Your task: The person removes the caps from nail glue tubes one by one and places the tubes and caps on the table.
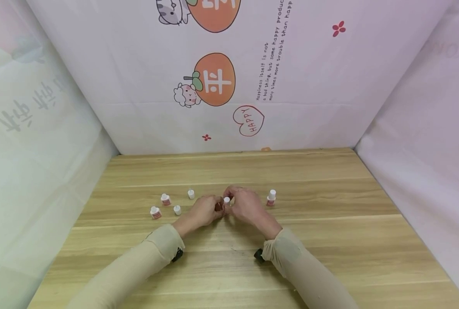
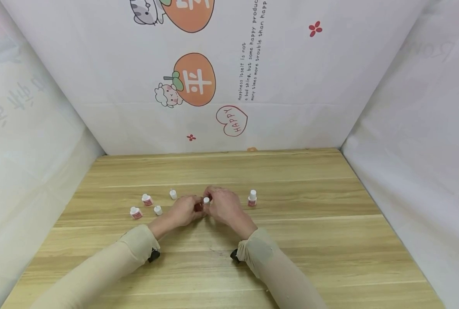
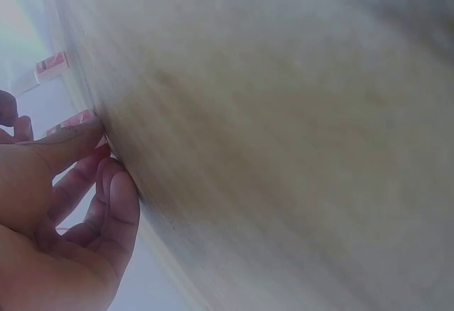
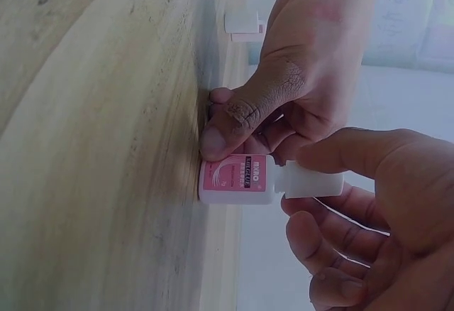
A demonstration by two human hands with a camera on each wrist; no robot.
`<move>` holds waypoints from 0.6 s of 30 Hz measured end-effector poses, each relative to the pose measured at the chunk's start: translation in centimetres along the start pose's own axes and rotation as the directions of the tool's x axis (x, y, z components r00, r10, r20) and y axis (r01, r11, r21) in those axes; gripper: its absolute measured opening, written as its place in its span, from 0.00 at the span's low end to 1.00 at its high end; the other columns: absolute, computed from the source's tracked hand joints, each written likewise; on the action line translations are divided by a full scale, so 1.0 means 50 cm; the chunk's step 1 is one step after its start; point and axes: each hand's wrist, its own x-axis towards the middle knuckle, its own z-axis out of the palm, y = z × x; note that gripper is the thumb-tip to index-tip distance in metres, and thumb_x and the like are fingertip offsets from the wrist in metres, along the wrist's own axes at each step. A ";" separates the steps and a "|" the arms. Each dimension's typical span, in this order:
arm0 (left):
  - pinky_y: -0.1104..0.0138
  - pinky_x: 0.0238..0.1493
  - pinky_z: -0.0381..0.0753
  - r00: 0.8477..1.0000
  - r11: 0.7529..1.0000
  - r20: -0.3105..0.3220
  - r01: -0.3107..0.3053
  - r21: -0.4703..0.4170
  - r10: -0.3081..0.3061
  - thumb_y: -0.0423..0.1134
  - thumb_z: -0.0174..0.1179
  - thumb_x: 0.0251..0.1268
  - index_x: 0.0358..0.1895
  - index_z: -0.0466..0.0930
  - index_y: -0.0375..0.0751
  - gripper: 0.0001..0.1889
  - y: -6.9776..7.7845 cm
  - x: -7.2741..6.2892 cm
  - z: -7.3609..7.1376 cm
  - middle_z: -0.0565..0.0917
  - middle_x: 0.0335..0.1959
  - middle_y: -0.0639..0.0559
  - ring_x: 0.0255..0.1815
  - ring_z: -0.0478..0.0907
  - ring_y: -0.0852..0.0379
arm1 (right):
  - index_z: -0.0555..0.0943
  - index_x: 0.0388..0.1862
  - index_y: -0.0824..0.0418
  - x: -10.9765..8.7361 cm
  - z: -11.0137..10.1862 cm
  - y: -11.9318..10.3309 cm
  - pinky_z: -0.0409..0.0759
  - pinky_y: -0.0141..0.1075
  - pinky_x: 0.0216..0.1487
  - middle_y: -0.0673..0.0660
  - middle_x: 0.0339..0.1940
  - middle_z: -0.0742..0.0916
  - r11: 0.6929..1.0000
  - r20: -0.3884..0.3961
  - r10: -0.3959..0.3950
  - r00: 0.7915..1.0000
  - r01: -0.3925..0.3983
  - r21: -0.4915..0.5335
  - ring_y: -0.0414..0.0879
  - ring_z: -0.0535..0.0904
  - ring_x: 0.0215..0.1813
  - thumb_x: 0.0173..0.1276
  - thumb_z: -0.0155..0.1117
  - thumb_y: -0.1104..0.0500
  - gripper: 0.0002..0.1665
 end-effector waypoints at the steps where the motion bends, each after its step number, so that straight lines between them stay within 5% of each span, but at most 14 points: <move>1: 0.66 0.33 0.75 1.000 1.000 0.002 0.002 -0.003 -0.002 0.40 0.69 0.62 0.39 0.82 0.44 0.07 0.000 0.000 0.000 0.82 0.29 0.52 0.30 0.75 0.59 | 0.82 0.43 0.49 0.000 0.000 -0.001 0.80 0.41 0.42 0.49 0.41 0.88 1.000 -0.002 -0.004 1.000 0.004 0.001 0.45 0.82 0.39 0.63 0.71 0.54 0.11; 18: 0.66 0.34 0.74 1.000 1.000 0.020 0.020 -0.013 -0.020 0.41 0.69 0.63 0.38 0.82 0.44 0.07 0.001 0.002 -0.003 0.81 0.27 0.54 0.29 0.74 0.60 | 0.81 0.41 0.49 0.001 0.004 0.002 0.79 0.41 0.42 0.47 0.40 0.88 1.000 -0.025 0.010 1.000 -0.010 0.002 0.45 0.83 0.40 0.61 0.73 0.52 0.11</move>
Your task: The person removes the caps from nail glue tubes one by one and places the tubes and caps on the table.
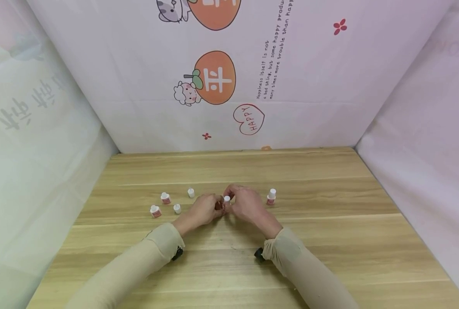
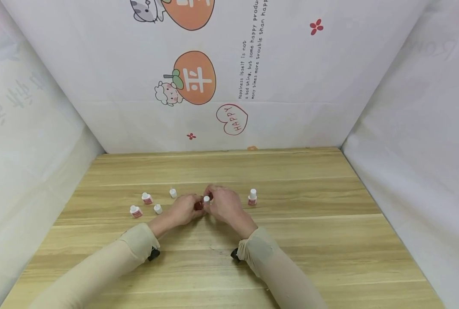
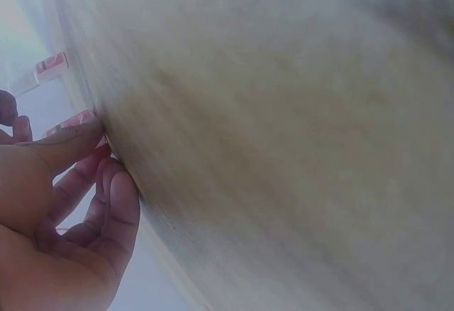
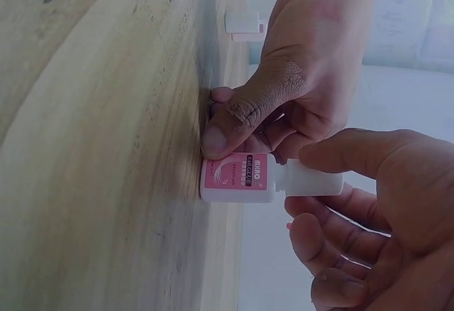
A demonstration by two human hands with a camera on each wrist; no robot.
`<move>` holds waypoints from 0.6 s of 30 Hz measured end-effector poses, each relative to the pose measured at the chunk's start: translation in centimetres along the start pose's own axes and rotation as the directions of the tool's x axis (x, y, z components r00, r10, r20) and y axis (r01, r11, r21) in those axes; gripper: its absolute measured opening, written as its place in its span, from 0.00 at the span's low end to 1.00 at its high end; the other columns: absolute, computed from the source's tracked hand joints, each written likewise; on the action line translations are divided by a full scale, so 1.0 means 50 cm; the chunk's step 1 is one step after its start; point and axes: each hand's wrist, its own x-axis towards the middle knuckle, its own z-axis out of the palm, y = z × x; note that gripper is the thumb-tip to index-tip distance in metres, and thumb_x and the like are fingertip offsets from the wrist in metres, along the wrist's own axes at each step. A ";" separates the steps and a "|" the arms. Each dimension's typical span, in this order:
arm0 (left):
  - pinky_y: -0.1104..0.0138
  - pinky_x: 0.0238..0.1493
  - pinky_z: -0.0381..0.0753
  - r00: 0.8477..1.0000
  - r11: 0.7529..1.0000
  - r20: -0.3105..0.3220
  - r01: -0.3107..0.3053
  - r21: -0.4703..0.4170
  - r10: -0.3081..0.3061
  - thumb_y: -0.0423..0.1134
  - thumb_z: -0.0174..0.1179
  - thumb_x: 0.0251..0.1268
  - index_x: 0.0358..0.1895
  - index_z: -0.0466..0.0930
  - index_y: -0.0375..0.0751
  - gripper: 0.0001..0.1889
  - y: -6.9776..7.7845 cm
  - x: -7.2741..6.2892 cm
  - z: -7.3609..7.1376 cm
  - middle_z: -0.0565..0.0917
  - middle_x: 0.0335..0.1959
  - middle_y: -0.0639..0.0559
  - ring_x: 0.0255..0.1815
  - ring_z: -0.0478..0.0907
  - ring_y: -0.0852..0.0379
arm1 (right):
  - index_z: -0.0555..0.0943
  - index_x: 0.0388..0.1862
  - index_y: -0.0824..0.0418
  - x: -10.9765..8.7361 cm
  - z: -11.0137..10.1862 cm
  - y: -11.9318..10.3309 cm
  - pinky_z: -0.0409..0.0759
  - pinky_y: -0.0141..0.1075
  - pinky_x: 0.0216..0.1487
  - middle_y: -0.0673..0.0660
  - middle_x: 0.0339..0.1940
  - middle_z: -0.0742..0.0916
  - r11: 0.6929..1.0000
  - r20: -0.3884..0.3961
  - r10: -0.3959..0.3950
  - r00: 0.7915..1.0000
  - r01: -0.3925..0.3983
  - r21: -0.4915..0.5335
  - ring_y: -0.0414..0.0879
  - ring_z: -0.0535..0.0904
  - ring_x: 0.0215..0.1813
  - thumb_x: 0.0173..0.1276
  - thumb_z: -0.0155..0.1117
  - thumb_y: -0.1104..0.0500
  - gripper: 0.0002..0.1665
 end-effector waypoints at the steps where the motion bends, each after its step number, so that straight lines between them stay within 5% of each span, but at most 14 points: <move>1: 0.65 0.34 0.74 1.000 1.000 0.001 0.000 -0.003 0.000 0.41 0.69 0.63 0.38 0.82 0.44 0.07 0.000 0.000 0.000 0.81 0.27 0.54 0.29 0.74 0.60 | 0.82 0.41 0.49 0.000 0.000 0.000 0.80 0.41 0.42 0.47 0.41 0.88 1.000 0.002 -0.003 1.000 0.003 0.002 0.45 0.83 0.40 0.60 0.73 0.53 0.11; 18: 0.66 0.34 0.74 1.000 1.000 0.006 0.011 0.004 -0.011 0.42 0.69 0.63 0.39 0.82 0.44 0.08 0.002 0.000 0.000 0.81 0.28 0.53 0.29 0.74 0.60 | 0.81 0.39 0.48 0.001 -0.002 0.002 0.79 0.40 0.42 0.46 0.38 0.88 0.999 0.006 0.027 1.000 -0.027 0.027 0.44 0.82 0.40 0.61 0.72 0.51 0.10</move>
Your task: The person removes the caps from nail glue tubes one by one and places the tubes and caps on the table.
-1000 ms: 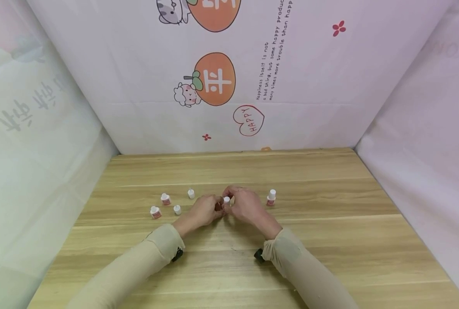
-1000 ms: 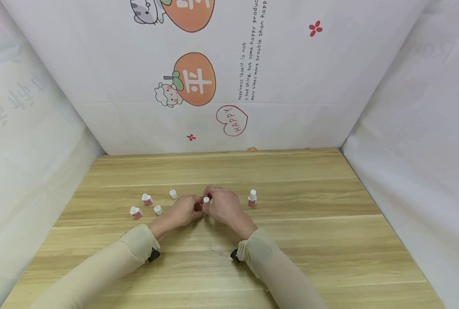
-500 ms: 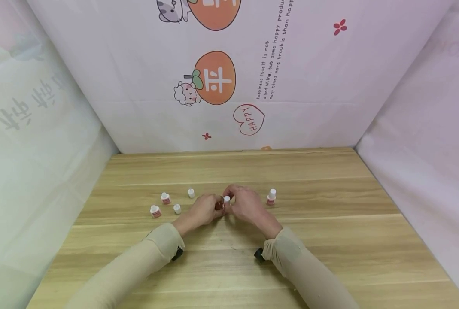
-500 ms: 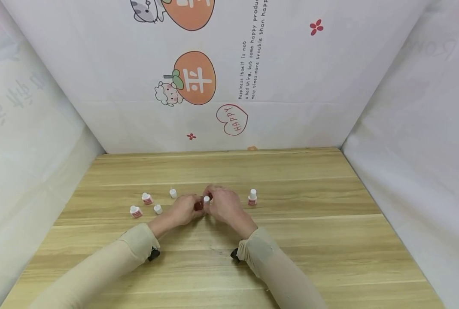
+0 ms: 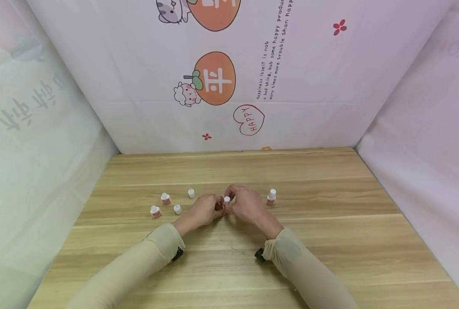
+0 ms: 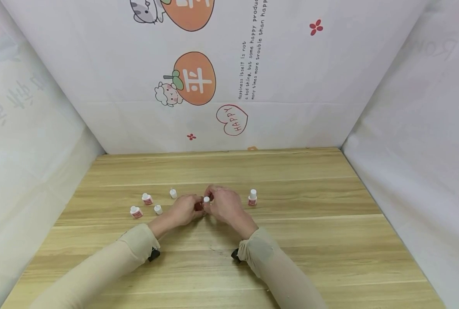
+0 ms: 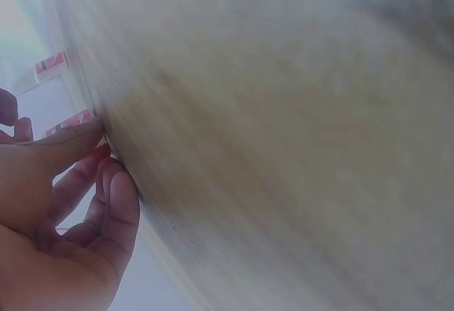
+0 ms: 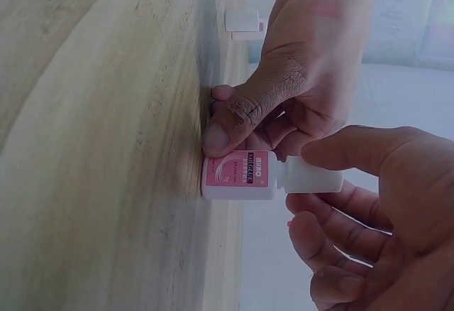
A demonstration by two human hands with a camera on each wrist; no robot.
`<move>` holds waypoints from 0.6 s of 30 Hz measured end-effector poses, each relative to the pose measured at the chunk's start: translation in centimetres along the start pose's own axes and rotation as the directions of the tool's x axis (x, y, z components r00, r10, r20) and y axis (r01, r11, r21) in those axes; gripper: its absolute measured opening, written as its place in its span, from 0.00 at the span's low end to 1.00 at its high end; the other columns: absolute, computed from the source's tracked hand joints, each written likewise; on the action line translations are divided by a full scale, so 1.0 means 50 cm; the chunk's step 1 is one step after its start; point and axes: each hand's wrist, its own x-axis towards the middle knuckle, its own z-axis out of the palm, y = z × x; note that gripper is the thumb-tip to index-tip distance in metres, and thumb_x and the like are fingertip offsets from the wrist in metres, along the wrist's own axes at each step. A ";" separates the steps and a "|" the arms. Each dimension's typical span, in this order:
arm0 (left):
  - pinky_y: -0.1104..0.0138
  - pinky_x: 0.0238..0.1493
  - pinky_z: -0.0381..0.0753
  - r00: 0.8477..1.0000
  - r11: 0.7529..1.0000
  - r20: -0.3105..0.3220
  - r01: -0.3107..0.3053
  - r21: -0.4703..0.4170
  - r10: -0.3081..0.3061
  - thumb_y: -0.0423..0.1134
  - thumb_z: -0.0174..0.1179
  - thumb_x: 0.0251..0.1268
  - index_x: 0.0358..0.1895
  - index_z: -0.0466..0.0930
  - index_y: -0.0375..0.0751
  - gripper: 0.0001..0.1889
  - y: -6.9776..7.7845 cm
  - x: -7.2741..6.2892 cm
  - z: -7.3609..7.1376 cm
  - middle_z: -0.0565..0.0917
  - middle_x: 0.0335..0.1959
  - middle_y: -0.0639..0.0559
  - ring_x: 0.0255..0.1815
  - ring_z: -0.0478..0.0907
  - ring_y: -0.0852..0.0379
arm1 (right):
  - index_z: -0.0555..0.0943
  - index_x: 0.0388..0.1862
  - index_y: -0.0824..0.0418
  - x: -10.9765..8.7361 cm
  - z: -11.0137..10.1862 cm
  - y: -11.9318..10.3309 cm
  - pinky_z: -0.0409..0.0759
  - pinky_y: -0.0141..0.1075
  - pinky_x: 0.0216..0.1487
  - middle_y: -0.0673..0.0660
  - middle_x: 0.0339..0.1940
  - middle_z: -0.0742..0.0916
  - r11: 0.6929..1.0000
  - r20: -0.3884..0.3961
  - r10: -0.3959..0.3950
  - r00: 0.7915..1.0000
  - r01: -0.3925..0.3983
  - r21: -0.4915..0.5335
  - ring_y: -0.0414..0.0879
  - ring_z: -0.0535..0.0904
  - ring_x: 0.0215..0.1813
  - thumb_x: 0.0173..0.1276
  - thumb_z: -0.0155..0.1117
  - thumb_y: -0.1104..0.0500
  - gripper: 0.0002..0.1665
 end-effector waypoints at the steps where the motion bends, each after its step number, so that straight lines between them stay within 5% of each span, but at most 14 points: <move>1: 0.66 0.33 0.74 1.000 1.000 0.000 0.000 -0.001 0.000 0.42 0.69 0.63 0.39 0.82 0.44 0.08 -0.001 0.000 0.001 0.81 0.27 0.53 0.29 0.74 0.60 | 0.81 0.40 0.48 0.000 0.000 0.000 0.79 0.40 0.42 0.46 0.38 0.88 1.000 -0.001 -0.004 1.000 0.004 -0.003 0.44 0.82 0.40 0.61 0.72 0.52 0.10; 18: 0.64 0.34 0.75 1.000 1.000 0.005 0.002 0.010 -0.002 0.42 0.69 0.63 0.39 0.82 0.44 0.08 0.000 -0.003 -0.001 0.81 0.28 0.52 0.30 0.74 0.59 | 0.81 0.39 0.48 -0.002 0.001 -0.002 0.78 0.40 0.42 0.46 0.39 0.87 1.000 -0.012 -0.019 1.000 0.019 -0.011 0.43 0.81 0.39 0.61 0.72 0.52 0.10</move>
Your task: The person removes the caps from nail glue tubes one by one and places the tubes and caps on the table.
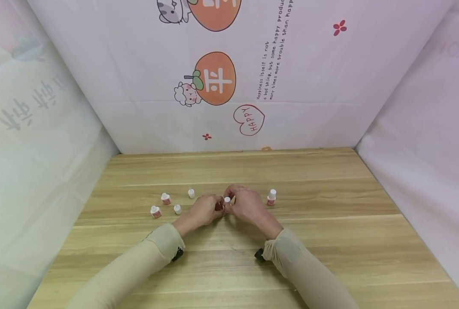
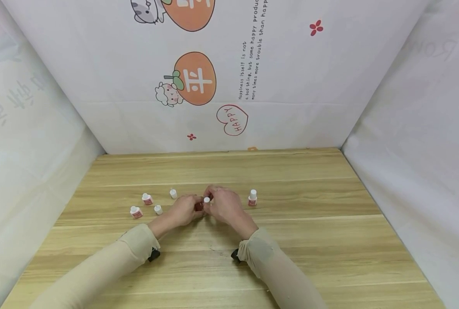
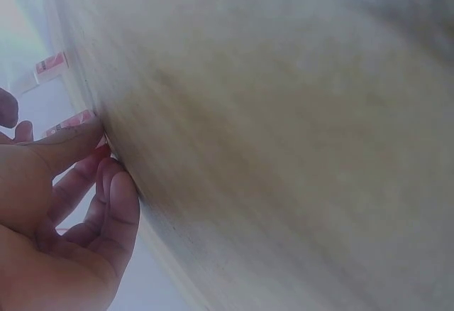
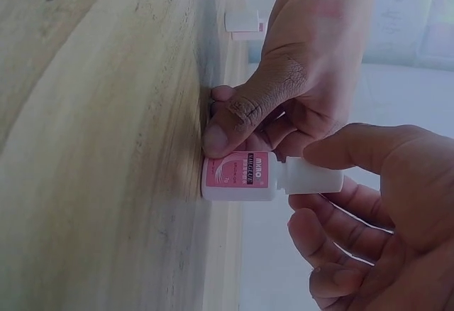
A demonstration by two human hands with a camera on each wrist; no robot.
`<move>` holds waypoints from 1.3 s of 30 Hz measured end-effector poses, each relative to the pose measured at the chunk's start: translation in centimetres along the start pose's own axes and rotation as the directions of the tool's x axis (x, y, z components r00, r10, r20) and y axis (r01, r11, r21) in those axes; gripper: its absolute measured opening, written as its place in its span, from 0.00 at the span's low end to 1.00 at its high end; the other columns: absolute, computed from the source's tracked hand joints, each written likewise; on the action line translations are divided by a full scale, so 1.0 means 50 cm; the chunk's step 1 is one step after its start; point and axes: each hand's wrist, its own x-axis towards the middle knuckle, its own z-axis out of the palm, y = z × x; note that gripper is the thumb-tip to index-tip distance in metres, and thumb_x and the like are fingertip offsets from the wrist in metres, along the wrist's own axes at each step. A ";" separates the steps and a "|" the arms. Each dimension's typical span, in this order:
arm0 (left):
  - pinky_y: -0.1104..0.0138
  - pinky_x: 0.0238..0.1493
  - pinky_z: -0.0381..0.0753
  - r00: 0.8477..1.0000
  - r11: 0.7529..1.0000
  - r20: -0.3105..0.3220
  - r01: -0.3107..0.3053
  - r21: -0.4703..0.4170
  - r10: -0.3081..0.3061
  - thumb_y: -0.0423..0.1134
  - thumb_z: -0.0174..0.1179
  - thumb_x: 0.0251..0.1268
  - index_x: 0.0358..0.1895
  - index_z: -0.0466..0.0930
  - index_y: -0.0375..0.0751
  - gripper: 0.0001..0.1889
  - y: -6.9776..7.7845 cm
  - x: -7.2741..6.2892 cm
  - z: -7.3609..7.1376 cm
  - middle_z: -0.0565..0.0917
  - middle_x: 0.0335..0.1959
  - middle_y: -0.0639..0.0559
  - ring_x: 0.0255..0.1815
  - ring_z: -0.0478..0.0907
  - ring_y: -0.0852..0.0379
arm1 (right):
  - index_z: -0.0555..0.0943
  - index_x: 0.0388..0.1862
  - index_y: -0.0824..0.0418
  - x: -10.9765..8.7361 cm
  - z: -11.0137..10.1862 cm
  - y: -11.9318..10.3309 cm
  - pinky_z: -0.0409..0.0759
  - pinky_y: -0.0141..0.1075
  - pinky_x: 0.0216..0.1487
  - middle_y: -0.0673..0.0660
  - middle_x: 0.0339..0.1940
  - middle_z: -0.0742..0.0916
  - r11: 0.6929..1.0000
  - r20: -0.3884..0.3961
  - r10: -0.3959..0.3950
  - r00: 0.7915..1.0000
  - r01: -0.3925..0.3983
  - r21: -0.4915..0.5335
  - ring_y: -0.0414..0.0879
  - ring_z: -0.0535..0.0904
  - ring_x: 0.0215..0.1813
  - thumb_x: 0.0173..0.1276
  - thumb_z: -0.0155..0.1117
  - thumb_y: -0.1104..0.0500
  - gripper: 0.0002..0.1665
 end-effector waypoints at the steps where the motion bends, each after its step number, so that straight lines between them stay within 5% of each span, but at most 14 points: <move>1: 0.64 0.34 0.75 1.000 1.000 0.000 -0.003 0.002 0.003 0.42 0.69 0.63 0.40 0.82 0.44 0.08 0.000 -0.001 -0.001 0.81 0.29 0.52 0.30 0.74 0.59 | 0.81 0.40 0.48 0.000 0.000 0.000 0.78 0.40 0.42 0.46 0.39 0.88 1.000 0.001 -0.003 1.000 0.003 -0.002 0.43 0.81 0.40 0.61 0.72 0.52 0.10; 39: 0.66 0.34 0.74 1.000 1.000 0.011 0.009 -0.012 -0.009 0.43 0.69 0.63 0.38 0.82 0.45 0.08 -0.002 0.003 -0.001 0.81 0.28 0.54 0.29 0.74 0.60 | 0.82 0.44 0.48 -0.001 -0.002 0.003 0.79 0.41 0.43 0.47 0.41 0.88 1.000 0.020 0.002 1.000 -0.002 0.003 0.44 0.82 0.41 0.61 0.73 0.51 0.13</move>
